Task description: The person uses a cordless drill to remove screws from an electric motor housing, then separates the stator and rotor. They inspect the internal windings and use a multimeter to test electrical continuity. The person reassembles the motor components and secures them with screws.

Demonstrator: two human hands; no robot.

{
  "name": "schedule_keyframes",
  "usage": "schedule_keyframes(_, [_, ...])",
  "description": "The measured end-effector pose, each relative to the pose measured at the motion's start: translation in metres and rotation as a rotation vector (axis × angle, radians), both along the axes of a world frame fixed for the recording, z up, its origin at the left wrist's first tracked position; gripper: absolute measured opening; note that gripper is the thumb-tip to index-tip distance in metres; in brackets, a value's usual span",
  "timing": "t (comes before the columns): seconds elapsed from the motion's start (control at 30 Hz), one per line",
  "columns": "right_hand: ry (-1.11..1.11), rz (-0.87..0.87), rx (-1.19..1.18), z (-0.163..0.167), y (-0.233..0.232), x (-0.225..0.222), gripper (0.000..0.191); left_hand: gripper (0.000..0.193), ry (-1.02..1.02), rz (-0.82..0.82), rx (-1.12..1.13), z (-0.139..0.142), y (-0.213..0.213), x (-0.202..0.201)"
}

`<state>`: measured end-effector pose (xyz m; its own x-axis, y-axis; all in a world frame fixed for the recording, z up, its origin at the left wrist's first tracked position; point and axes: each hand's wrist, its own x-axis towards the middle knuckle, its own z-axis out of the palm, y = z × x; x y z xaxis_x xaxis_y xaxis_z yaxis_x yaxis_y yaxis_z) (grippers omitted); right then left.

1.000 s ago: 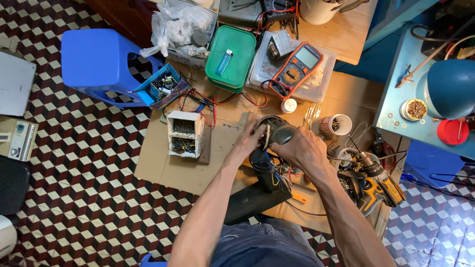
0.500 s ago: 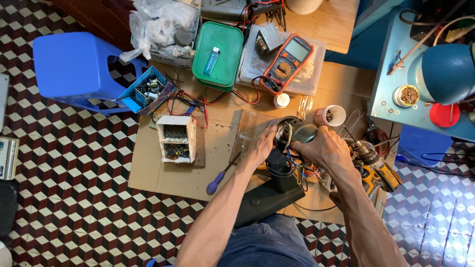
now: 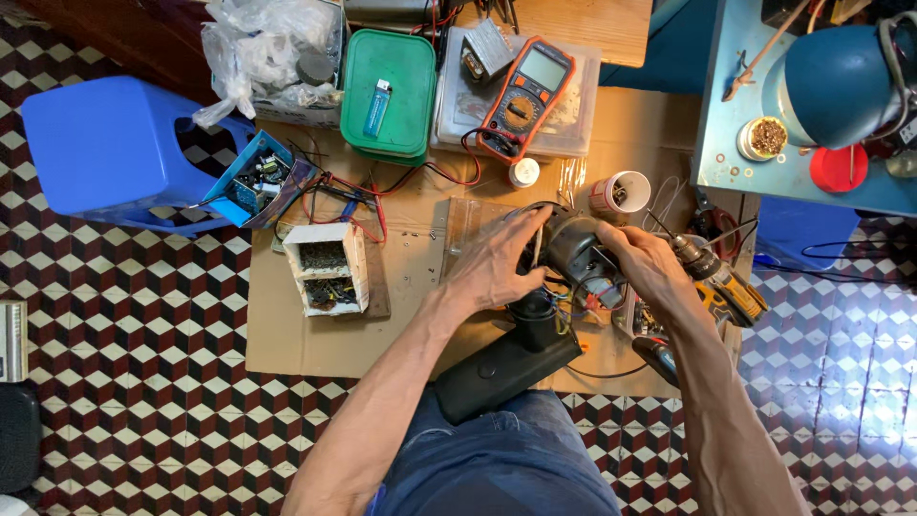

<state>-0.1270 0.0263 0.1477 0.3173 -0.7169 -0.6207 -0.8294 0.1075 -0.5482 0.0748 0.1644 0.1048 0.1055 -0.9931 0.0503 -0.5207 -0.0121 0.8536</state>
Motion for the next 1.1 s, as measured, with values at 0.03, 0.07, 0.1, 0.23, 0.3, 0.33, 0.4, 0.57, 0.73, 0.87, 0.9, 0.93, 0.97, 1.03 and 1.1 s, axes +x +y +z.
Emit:
schedule_keyframes(0.03, [0.028,-0.001,-0.012,-0.002,0.002,-0.003,0.077,0.081,0.114,-0.011,0.075,-0.001,0.004,0.002])
schedule_keyframes(0.07, [0.056,0.0,-0.026,-0.004,0.003,-0.003,0.076,0.078,0.227,-0.02,0.147,-0.004,0.007,0.003])
schedule_keyframes(0.1, [0.082,0.006,-0.041,-0.004,0.003,-0.002,0.076,0.075,0.338,-0.025,0.218,-0.007,0.008,0.004])
schedule_keyframes(0.23, [0.181,0.061,-0.062,0.005,0.01,0.008,0.083,0.072,0.403,0.03,0.267,-0.024,0.012,-0.006])
schedule_keyframes(0.3, [0.272,0.046,-0.036,0.015,0.019,0.014,0.089,0.073,0.38,0.042,0.215,-0.032,0.017,-0.016])
schedule_keyframes(0.33, [0.296,0.052,-0.048,0.021,0.025,0.016,0.087,0.075,0.302,0.061,0.124,-0.035,0.019,-0.022])
schedule_keyframes(0.4, [0.35,0.065,-0.066,0.03,0.038,0.021,0.083,0.08,0.153,0.101,-0.053,-0.039,0.023,-0.032])
schedule_keyframes(0.57, [0.281,0.163,-0.235,0.037,0.043,0.032,0.085,0.11,-0.131,-0.018,0.04,-0.041,-0.003,-0.025])
schedule_keyframes(0.73, [0.265,0.211,-0.233,0.031,0.037,0.029,0.082,0.121,-0.122,-0.236,0.298,-0.046,-0.037,-0.01])
schedule_keyframes(0.87, [0.258,0.241,-0.266,0.026,0.034,0.027,0.083,0.125,-0.224,-0.306,0.196,-0.058,-0.056,-0.008])
schedule_keyframes(0.9, [0.249,0.241,-0.267,0.025,0.032,0.028,0.083,0.126,-0.263,-0.328,0.121,-0.06,-0.062,-0.006])
schedule_keyframes(0.93, [0.252,0.277,-0.302,0.024,0.03,0.028,0.088,0.125,-0.277,-0.365,0.025,-0.063,-0.067,-0.004])
schedule_keyframes(0.97, [0.26,0.306,-0.335,0.023,0.03,0.027,0.092,0.124,-0.286,-0.41,-0.07,-0.065,-0.07,-0.004])
schedule_keyframes(1.03, [0.307,0.317,-0.324,0.02,0.03,0.025,0.095,0.119,-0.241,-0.469,-0.125,-0.066,-0.072,-0.004])
schedule_keyframes(1.1, [0.375,0.286,-0.276,0.018,0.029,0.025,0.09,0.112,-0.155,-0.481,-0.073,-0.064,-0.071,-0.002])
